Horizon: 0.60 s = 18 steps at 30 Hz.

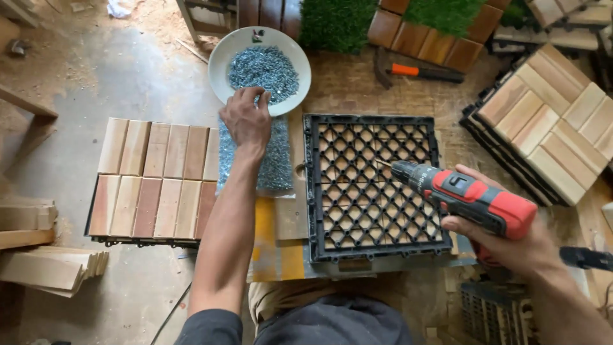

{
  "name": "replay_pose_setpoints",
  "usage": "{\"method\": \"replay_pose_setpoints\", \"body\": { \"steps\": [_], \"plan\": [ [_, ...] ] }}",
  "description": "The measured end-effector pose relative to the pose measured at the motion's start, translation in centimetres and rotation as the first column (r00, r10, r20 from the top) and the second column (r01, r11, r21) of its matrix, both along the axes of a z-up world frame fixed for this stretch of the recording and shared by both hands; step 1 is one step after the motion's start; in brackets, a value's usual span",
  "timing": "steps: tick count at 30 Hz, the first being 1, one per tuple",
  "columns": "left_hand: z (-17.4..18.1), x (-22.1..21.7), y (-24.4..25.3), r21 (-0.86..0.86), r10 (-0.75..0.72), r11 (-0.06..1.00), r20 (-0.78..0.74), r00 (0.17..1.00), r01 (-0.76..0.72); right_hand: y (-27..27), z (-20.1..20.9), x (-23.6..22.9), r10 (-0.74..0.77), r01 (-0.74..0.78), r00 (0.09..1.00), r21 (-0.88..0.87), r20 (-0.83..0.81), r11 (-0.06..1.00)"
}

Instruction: Screwing wooden slats onto a plastic grid base using a power drill to assemble interlocking floor tiles.

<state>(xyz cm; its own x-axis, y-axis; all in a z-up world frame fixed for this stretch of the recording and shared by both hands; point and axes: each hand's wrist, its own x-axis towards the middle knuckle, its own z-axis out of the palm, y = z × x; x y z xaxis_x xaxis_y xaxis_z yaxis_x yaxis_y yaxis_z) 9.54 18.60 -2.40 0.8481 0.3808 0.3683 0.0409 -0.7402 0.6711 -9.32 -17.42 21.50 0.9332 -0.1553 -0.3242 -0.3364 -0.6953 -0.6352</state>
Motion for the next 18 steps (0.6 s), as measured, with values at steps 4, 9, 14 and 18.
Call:
{"method": "replay_pose_setpoints", "body": {
  "steps": [4,9,14,18],
  "plan": [
    [7.4,-7.5,-4.0,-0.476,-0.209,0.855,0.047,0.977,0.206,-2.0,-3.0,-1.9,0.057,-0.073,0.994,0.188,0.09,0.979],
    [10.5,-15.3,-9.0,-0.975,-0.498,0.158,-0.213,0.84,-0.154,-3.1,-5.6,-3.6,0.121,-0.201,0.976,0.521,0.183,0.83],
    [3.8,-19.4,-12.4,-0.905,-0.441,-0.384,0.007,0.897,-0.182,-2.6,-6.0,-5.7,0.16,-0.266,0.96,0.567,0.231,0.779],
    [2.5,-20.2,-13.5,-0.814,-0.425,-0.537,0.035,0.905,-0.221,-3.0,-7.1,-6.7,0.128,-0.237,0.966,0.567,0.225,0.789]
  ]
}}
